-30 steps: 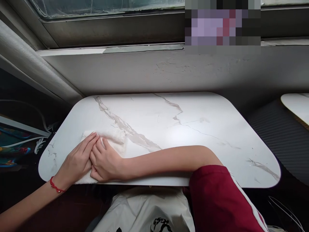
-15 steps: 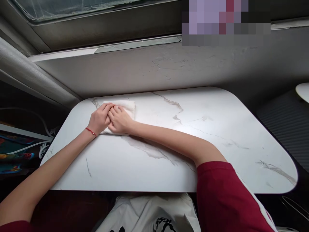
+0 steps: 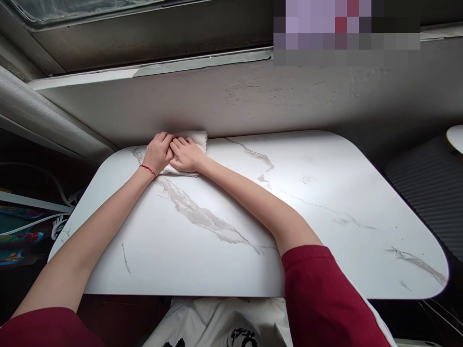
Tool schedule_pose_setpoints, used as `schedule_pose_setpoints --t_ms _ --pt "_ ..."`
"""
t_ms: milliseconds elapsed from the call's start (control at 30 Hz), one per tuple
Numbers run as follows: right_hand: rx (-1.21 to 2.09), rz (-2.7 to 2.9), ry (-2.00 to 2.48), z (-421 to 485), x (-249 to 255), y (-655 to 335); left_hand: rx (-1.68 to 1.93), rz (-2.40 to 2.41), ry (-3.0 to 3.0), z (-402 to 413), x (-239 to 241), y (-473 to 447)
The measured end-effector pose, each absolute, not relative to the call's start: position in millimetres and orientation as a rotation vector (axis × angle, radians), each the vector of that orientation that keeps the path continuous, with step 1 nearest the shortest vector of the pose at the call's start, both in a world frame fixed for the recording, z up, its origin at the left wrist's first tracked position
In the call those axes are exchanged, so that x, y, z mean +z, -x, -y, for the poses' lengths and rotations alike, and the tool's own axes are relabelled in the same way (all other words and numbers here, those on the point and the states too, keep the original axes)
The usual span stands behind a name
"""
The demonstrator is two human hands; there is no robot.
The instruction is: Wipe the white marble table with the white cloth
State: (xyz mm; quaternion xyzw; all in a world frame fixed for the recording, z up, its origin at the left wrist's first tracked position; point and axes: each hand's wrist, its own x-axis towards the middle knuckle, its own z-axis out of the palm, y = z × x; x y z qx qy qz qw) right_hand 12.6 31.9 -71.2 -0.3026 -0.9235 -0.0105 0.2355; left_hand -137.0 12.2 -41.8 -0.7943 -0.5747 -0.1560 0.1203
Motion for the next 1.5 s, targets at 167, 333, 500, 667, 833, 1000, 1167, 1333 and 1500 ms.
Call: schedule_pose_setpoints --t_ms 167,333,500,667,833,1000,1167,1333,1500 --pt "-0.036 2.57 0.881 -32 -66 -13 -0.469 1.698 2.325 -12 -42 136" --pt "-0.025 2.581 0.925 -25 -62 -13 -0.431 1.765 2.321 -8 -41 133" --pt "-0.029 2.569 0.903 -7 -62 -20 -0.458 1.771 2.314 14 -40 124" --pt "-0.01 2.568 0.787 67 -67 -53 -0.411 1.695 2.393 90 -44 103" --pt "-0.02 2.576 0.806 189 -68 -99 -0.433 1.322 2.546 194 -51 76" --pt "-0.047 2.599 0.826 245 -65 -126 -0.403 1.192 2.566 239 -53 56" --pt "-0.014 2.586 0.807 216 -66 -133 -0.352 1.273 2.642 210 -54 47" --pt "0.012 2.531 0.834 151 -71 -141 -0.339 1.387 2.652 142 -47 28" --pt "-0.041 2.539 0.868 64 -73 -162 -0.349 1.545 2.59 63 -41 -2"
